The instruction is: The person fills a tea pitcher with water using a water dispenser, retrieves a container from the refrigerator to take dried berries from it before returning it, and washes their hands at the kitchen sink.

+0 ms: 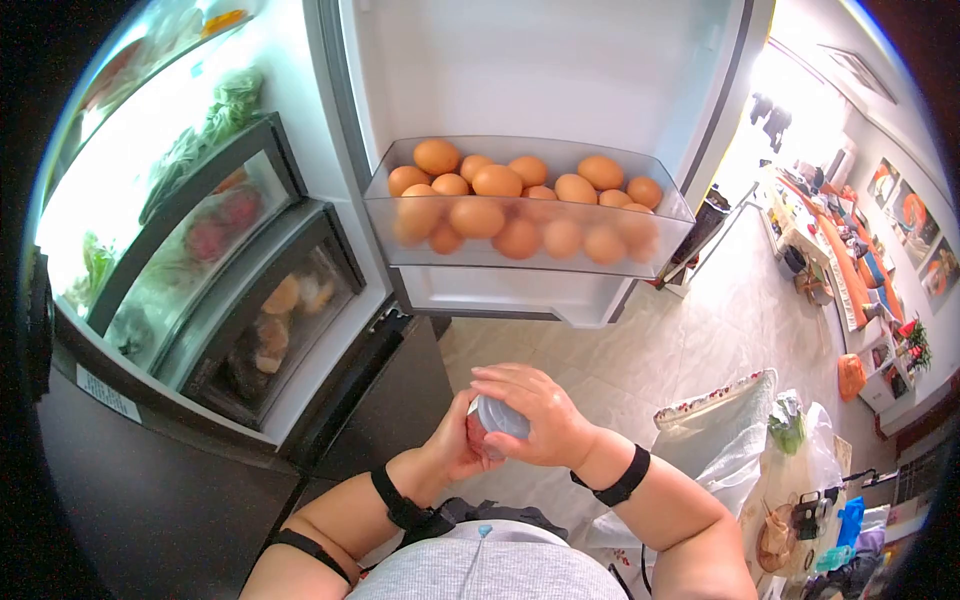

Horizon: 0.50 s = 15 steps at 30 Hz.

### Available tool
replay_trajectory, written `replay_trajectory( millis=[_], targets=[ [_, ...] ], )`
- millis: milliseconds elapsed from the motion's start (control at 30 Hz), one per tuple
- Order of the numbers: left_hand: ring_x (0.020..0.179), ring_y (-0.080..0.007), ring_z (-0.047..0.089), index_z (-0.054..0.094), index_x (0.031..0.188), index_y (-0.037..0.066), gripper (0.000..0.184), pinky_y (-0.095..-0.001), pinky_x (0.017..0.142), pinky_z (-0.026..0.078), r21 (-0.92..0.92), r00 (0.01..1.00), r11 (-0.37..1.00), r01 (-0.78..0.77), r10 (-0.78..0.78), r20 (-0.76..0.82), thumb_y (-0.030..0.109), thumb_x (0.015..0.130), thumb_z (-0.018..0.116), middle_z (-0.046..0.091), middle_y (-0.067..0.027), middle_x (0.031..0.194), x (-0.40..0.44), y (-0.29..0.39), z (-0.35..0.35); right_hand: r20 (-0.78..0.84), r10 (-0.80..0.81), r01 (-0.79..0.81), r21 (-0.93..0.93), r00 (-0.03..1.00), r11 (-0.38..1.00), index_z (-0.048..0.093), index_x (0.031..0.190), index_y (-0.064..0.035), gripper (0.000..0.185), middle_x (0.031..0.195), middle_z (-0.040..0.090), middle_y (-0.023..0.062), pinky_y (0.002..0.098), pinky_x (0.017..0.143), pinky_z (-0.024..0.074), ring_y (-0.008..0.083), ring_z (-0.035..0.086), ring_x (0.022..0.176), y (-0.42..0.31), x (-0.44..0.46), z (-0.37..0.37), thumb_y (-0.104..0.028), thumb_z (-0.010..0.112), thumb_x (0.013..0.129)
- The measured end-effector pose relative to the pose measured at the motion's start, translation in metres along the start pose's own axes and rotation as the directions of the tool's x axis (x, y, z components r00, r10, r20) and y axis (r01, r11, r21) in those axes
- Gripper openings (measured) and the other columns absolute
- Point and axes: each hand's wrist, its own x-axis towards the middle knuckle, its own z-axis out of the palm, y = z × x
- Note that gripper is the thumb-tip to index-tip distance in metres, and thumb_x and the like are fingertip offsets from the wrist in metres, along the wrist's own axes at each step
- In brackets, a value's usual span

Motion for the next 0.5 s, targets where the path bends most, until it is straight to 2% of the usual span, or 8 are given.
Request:
replay_trajectory(
  millis=[67, 300, 367, 500],
  targets=[
    [0.067, -0.0082, 0.051, 0.056, 0.079, 0.017, 0.051, -0.0228, 0.054, 0.04, 0.009, 1.0, 1.0, 0.003, -0.003, 0.0, 0.063, 0.077, 0.036, 0.056, 0.0028, 0.076, -0.002, 0.002, 0.003, -0.001, 0.01, -0.01, -0.023, 1.0, 1.0, 0.05, 0.113, -0.004, 0.052, 0.119, 0.049, 0.0158, 0.0413, 0.091, 0.0373, 0.0335, 0.047, 0.108, -0.001, -0.002, 0.001, -0.026, 0.065, 0.069],
    [0.065, -0.008, 0.052, 0.058, 0.081, 0.015, 0.052, -0.0242, 0.053, 0.041, -0.006, 1.0, 1.0, 0.013, -0.013, -0.024, 0.062, 0.078, 0.036, 0.057, 0.0027, 0.076, 0.002, 0.0, 0.003, -0.016, 0.077, -0.078, -0.128, 0.997, 0.989, 0.045, 0.117, -0.0045, 0.061, 0.123, 0.045, 0.0153, 0.042, 0.09, 0.0367, 0.0324, 0.045, 0.111, -0.015, -0.003, 0.004, -0.023, 0.067, 0.063],
    [0.087, -0.0175, 0.058, 0.055, 0.104, 0.009, 0.055, -0.0319, 0.069, 0.05, -0.001, 0.999, 0.999, -0.04, 0.04, 0.015, 0.054, 0.082, 0.033, 0.059, -0.0058, 0.097, 0.002, 0.0, 0.001, -0.029, 0.092, -0.095, -0.141, 0.995, 0.986, 0.044, 0.118, -0.0042, 0.063, 0.123, 0.045, 0.0154, 0.0422, 0.09, 0.0369, 0.0327, 0.045, 0.111, -0.017, -0.004, 0.007, -0.022, 0.067, 0.062],
    [0.09, -0.0191, 0.058, 0.054, 0.105, 0.009, 0.054, -0.032, 0.071, 0.05, -0.023, 0.999, 0.999, -0.047, 0.047, 0.014, 0.053, 0.082, 0.035, 0.058, -0.0066, 0.101, 0.0, 0.002, 0.005, -0.059, 0.138, -0.146, -0.174, 0.989, 0.974, 0.042, 0.119, -0.0023, 0.067, 0.123, 0.043, 0.0162, 0.0429, 0.089, 0.0372, 0.0345, 0.043, 0.11, -0.015, -0.007, 0.015, -0.021, 0.068, 0.06]
  ],
)
